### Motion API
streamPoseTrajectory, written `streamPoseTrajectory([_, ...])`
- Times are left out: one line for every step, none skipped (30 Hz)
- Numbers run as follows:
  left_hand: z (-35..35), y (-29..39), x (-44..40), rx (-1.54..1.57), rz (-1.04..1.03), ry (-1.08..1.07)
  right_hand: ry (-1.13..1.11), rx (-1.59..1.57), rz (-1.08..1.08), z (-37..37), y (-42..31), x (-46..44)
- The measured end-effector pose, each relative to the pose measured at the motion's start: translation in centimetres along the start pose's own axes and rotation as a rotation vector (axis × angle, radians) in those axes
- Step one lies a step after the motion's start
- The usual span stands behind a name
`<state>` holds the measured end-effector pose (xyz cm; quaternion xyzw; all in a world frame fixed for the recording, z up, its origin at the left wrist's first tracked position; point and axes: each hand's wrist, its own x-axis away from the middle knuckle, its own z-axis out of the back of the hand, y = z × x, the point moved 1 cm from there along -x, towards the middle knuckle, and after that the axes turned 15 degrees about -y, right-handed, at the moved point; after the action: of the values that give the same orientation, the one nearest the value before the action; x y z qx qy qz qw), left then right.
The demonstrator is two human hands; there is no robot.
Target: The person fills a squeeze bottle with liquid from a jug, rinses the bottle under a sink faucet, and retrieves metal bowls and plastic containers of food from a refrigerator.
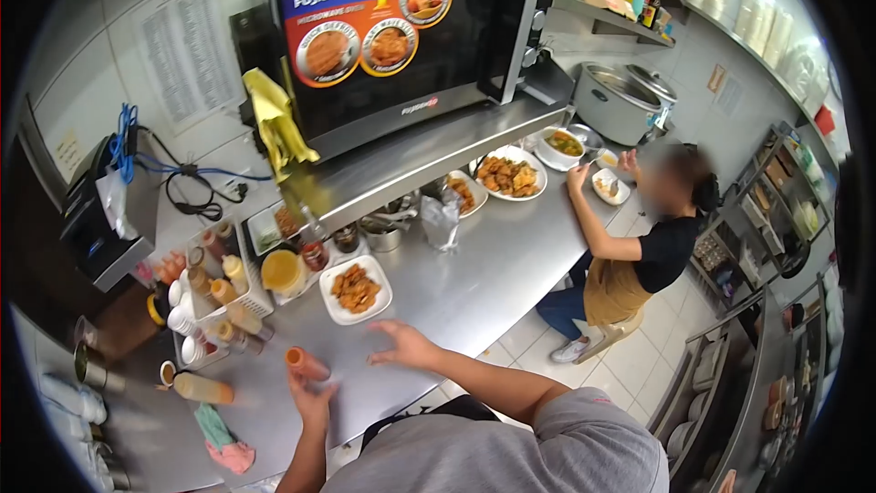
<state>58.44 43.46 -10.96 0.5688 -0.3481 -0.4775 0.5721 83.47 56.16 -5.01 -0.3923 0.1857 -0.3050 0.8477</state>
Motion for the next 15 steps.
streamPoseTrajectory([-0.2,-1.3,2.1,-0.024,0.152,0.053,0.057,-0.051,-0.005,3.1,-0.1,0.6])
streamPoseTrajectory([0.1,-2.7,4.3,-0.054,0.301,0.105,0.117,-0.106,-0.004,6.4,-0.5,1.1])
streamPoseTrajectory([0.1,-2.6,5.9,-0.055,0.316,0.089,0.19,-0.206,-0.026,10.1,-1.1,2.1])
streamPoseTrajectory([-0.4,-3.0,7.2,-0.054,0.331,0.074,0.261,-0.306,-0.048,14.3,-1.4,3.4])
streamPoseTrajectory([0.0,-6.2,8.3,-0.047,0.224,0.01,0.371,-0.361,0.032,18.6,-1.2,4.5])
streamPoseTrajectory([-0.4,-8.6,8.3,-0.036,0.116,-0.049,0.478,-0.298,0.079,23.5,-2.1,5.4])
streamPoseTrajectory([-4.0,-4.7,7.4,0.17,0.217,0.002,0.59,-0.247,0.119,28.4,-3.5,6.4])
streamPoseTrajectory([-8.0,0.4,6.1,0.394,0.307,0.085,0.699,-0.186,0.182,33.1,-2.9,6.9])
streamPoseTrajectory([-11.9,5.6,4.9,0.603,0.384,0.195,0.814,-0.113,0.239,38.0,-2.3,7.3])
streamPoseTrajectory([-13.3,4.3,3.8,0.612,0.369,0.204,0.932,-0.092,0.312,42.7,-3.0,6.9])
streamPoseTrajectory([-13.9,2.1,2.7,0.366,0.318,0.02,0.955,0.072,0.391,47.8,-3.0,6.6])
streamPoseTrajectory([-15.1,0.7,1.7,0.11,0.274,-0.158,1.048,0.082,0.409,52.6,-2.6,5.6])
streamPoseTrajectory([-17.3,0.6,0.5,0.114,0.168,-0.211,1.114,0.176,0.407,57.5,-2.1,4.4])
streamPoseTrajectory([-19.5,1.7,-0.4,0.115,0.162,-0.188,1.17,0.289,0.378,62.3,-2.2,3.2])
streamPoseTrajectory([-21.7,3.8,-1.2,0.034,0.19,-0.241,1.218,0.351,0.364,67.1,-1.9,1.6])
